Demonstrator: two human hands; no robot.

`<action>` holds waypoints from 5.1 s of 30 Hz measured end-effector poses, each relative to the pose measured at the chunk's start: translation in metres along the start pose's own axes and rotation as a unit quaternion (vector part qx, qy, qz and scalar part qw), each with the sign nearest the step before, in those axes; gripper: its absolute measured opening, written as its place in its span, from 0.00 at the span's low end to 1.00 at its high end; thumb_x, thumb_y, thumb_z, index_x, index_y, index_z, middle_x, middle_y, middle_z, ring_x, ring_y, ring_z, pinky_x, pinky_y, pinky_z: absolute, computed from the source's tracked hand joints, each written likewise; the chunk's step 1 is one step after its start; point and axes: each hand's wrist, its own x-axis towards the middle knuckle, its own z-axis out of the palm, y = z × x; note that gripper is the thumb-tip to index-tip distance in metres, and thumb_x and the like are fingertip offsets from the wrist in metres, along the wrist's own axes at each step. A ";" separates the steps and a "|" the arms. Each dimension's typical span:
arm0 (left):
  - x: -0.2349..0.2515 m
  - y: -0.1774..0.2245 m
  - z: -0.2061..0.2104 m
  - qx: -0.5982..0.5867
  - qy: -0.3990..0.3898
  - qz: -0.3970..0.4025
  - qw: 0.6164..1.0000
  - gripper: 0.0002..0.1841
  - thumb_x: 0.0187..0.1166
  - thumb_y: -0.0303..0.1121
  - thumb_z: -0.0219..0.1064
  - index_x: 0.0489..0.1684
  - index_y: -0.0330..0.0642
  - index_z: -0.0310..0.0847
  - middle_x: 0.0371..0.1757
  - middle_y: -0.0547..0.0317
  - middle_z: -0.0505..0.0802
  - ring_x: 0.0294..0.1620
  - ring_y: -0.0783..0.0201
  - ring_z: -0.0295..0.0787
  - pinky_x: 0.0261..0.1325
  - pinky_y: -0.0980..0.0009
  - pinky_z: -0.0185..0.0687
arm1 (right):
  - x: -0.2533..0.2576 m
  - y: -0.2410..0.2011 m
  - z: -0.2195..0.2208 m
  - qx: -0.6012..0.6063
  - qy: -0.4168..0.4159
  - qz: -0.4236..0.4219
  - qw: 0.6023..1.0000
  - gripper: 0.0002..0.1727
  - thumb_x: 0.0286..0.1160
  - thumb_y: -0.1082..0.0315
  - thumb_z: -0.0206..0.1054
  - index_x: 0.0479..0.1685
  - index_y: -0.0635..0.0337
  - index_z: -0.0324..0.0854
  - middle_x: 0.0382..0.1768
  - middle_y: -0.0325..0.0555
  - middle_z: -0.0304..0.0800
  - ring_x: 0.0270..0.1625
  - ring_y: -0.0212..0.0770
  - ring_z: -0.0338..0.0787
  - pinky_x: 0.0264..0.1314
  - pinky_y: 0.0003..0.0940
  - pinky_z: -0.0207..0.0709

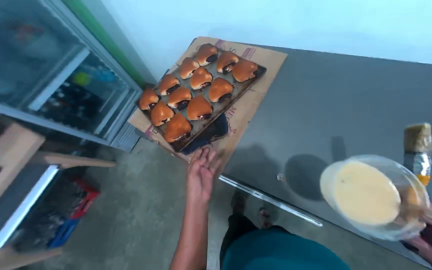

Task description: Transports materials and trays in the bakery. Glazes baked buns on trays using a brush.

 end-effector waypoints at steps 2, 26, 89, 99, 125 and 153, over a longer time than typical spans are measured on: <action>-0.040 -0.014 -0.007 0.036 -0.075 0.003 0.997 0.27 0.77 0.30 0.56 0.78 0.35 0.67 0.72 0.45 0.84 0.67 0.50 0.87 0.64 0.51 0.86 | 0.025 0.001 0.000 -0.012 -0.007 0.018 1.000 0.10 0.69 0.47 0.77 0.45 0.32 0.91 0.28 0.24 0.93 0.19 0.18 0.83 0.18 0.15 0.77; -0.016 0.031 -0.019 -0.004 -0.093 0.101 0.991 0.12 0.71 0.32 0.77 0.49 0.38 0.91 0.44 0.47 0.97 0.42 0.56 0.97 0.49 0.58 0.95 | 0.178 -0.047 0.148 -0.637 -0.235 -0.389 0.623 0.23 0.85 0.57 0.55 0.64 0.60 0.88 0.35 0.45 0.88 0.30 0.41 0.86 0.26 0.38 0.77; 0.169 0.258 -0.091 -0.019 -0.123 0.027 0.992 0.16 0.65 0.40 0.81 0.48 0.45 0.92 0.46 0.49 0.98 0.48 0.57 0.98 0.55 0.62 0.94 | 0.346 -0.088 0.217 -0.847 0.039 0.036 0.529 0.09 0.79 0.70 0.71 0.53 0.56 0.93 0.44 0.63 0.91 0.44 0.71 0.90 0.39 0.75 0.77; 0.177 0.262 -0.091 -0.026 -0.135 0.021 0.990 0.17 0.68 0.40 0.80 0.50 0.42 0.91 0.47 0.47 0.98 0.49 0.55 0.98 0.56 0.60 0.93 | 0.361 -0.092 0.234 -0.819 0.059 0.038 0.569 0.10 0.80 0.67 0.71 0.54 0.56 0.93 0.43 0.63 0.91 0.45 0.70 0.90 0.43 0.75 0.76; 0.143 0.238 -0.094 -0.040 -0.053 0.073 0.995 0.17 0.65 0.37 0.82 0.49 0.40 0.89 0.48 0.45 0.97 0.49 0.53 0.97 0.56 0.57 0.93 | 0.454 -0.086 0.249 -0.830 0.075 0.041 0.551 0.12 0.83 0.71 0.64 0.54 0.68 0.87 0.51 0.74 0.88 0.58 0.78 0.86 0.51 0.78 0.74; 0.137 0.238 -0.107 -0.015 -0.019 0.099 0.995 0.19 0.62 0.41 0.83 0.47 0.43 0.89 0.46 0.48 0.97 0.47 0.55 0.98 0.51 0.58 0.94 | 0.520 -0.029 0.305 -0.829 -0.023 0.010 0.559 0.11 0.78 0.77 0.64 0.54 0.74 0.83 0.56 0.76 0.85 0.62 0.79 0.84 0.55 0.78 0.73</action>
